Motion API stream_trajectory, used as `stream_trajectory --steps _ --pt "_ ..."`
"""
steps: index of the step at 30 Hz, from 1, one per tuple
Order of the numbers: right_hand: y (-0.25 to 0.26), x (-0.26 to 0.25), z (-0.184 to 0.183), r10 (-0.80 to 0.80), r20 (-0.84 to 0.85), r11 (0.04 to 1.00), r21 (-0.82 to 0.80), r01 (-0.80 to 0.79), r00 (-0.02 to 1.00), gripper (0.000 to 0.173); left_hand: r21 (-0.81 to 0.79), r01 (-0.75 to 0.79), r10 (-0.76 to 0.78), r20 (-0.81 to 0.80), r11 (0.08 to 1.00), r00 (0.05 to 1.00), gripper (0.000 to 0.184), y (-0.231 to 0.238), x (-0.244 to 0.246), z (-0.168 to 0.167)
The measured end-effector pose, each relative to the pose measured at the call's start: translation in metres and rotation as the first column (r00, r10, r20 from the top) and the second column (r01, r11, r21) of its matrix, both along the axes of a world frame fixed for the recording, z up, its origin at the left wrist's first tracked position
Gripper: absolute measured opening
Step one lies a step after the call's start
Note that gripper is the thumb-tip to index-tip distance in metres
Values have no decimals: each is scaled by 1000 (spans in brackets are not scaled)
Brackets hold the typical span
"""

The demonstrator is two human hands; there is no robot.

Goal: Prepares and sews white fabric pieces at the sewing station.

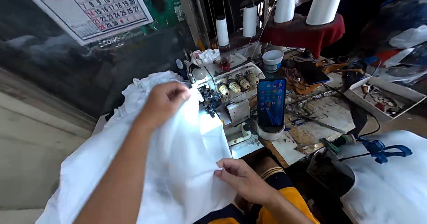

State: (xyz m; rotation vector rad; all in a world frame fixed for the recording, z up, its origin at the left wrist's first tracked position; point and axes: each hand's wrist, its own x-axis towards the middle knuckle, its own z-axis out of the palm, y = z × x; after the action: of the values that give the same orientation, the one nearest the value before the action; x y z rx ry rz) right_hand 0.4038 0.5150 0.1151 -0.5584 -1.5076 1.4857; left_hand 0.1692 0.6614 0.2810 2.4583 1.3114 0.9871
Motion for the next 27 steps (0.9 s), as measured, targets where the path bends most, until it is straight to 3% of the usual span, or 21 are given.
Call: stream_trajectory --steps 2,6,8,12,17,24,27 --pt "1 -3 -13 -238 146 971 44 234 960 23 -50 -36 40 62 998 997 20 -1 8 -42" --pt "-4 4 -8 -522 269 853 150 500 809 19 -76 -105 116 160 992 980 19 -9 11 -68" --pt "2 4 -13 -490 285 871 152 466 824 22 -19 -127 129 157 992 979 17 -4 11 -77" --pt "-10 22 -7 -216 148 976 47 212 965 22 55 -159 148 175 986 973 18 -13 16 -61" --pt "-29 39 -50 -192 266 965 -122 231 945 23 78 -196 180 178 977 967 19 -11 26 -74" --pt "-27 58 -50 -223 420 970 4 244 880 30 81 -192 177 165 978 970 18 -14 28 -69" --pt "-28 48 -41 -230 371 973 66 221 900 29 85 -173 153 202 981 967 18 -11 29 -76"
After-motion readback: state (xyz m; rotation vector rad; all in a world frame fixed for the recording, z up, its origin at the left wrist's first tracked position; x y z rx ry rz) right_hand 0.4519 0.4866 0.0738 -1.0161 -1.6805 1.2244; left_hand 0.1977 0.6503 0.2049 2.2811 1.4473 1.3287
